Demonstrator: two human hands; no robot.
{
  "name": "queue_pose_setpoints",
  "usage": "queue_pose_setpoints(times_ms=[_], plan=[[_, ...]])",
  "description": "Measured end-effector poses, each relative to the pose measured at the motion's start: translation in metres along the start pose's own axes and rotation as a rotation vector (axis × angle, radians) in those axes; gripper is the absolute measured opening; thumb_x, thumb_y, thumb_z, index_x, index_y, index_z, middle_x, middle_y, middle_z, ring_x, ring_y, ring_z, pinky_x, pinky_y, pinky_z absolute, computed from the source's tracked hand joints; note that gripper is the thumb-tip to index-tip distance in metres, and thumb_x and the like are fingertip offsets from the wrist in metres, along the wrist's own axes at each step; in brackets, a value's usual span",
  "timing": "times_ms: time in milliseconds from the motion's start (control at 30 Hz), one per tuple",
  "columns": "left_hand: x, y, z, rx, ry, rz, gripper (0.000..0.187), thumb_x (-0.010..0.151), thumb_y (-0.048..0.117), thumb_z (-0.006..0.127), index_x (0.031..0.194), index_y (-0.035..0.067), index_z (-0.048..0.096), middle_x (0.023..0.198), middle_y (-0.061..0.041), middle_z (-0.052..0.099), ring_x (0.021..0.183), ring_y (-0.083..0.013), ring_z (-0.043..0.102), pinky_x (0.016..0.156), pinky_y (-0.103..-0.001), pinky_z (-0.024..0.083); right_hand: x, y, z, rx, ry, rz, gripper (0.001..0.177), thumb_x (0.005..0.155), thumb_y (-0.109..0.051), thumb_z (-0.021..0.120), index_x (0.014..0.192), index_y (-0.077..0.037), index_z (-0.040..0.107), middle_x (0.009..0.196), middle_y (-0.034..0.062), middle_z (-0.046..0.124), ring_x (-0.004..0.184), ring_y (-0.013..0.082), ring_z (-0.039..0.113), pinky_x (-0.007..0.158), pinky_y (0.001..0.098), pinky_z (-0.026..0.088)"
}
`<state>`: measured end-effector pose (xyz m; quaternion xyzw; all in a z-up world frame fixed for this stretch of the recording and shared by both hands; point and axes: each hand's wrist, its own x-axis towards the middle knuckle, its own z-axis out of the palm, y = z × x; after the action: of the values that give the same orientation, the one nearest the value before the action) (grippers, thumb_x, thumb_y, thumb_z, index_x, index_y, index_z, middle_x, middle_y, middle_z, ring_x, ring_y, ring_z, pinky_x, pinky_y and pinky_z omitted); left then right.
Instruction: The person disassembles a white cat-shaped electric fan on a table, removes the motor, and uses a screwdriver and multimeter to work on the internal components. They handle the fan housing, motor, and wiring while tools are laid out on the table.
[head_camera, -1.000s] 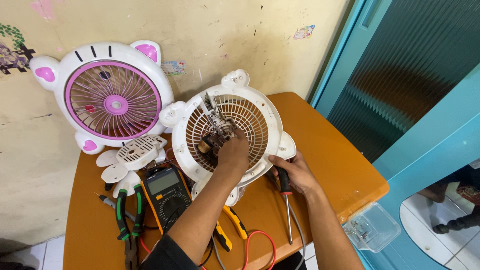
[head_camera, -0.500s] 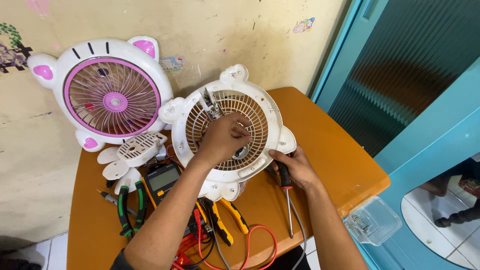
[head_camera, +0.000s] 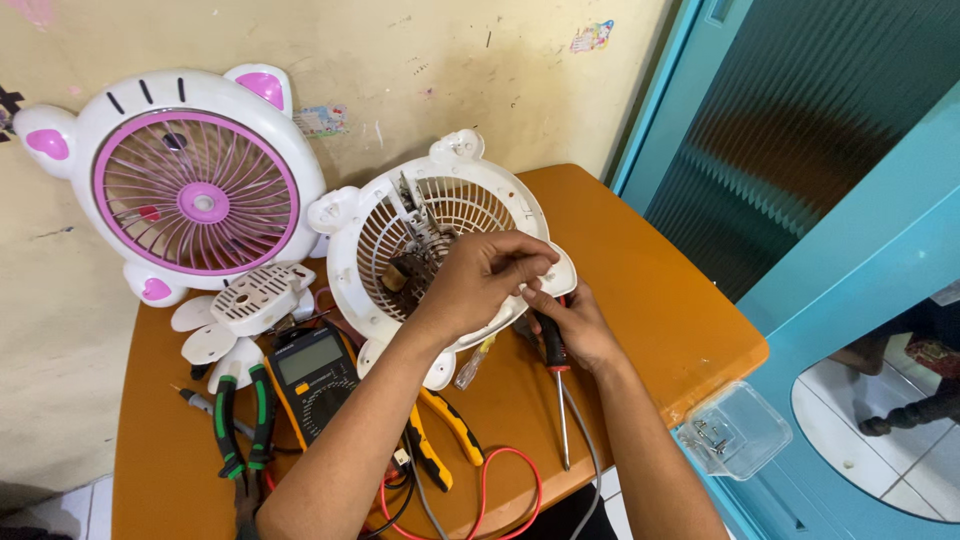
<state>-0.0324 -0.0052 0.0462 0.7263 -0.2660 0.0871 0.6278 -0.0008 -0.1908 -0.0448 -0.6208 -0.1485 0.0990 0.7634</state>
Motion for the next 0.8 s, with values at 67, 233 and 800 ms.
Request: queue_pose_setpoints(times_ms=[67, 233, 800], plan=[[0.000, -0.002, 0.001, -0.044, 0.017, -0.117, 0.018, 0.098, 0.014, 0.069, 0.107, 0.000, 0.075, 0.089, -0.001, 0.075, 0.079, -0.0064, 0.068, 0.071, -0.023, 0.055, 0.000, -0.001, 0.001, -0.005, -0.009, -0.013, 0.027, 0.093, -0.019, 0.074, 0.110, -0.003, 0.060, 0.080, 0.0013, 0.063, 0.059, 0.0111, 0.059, 0.050, 0.0264, 0.049], [-0.007, -0.015, -0.003, -0.104, 0.033, -0.230, 0.018, 0.100, 0.016, 0.067, 0.105, 0.002, 0.075, 0.082, -0.001, 0.070, 0.072, -0.0055, 0.060, 0.063, -0.022, 0.048, -0.001, -0.005, 0.005, -0.073, 0.004, 0.012, 0.027, 0.095, -0.023, 0.072, 0.107, 0.000, 0.066, 0.068, 0.0027, 0.061, 0.054, 0.0112, 0.055, 0.045, 0.0278, 0.046], [-0.003, -0.018, 0.039, -0.129, 0.022, -0.302, 0.018, 0.093, 0.017, 0.070, 0.098, 0.000, 0.074, 0.077, -0.007, 0.073, 0.067, -0.0137, 0.067, 0.063, -0.029, 0.055, 0.020, 0.044, -0.024, 0.131, 0.073, -0.060, 0.030, 0.084, -0.007, 0.060, 0.113, -0.007, 0.052, 0.088, 0.0038, 0.064, 0.071, 0.0122, 0.064, 0.057, 0.0282, 0.056]])
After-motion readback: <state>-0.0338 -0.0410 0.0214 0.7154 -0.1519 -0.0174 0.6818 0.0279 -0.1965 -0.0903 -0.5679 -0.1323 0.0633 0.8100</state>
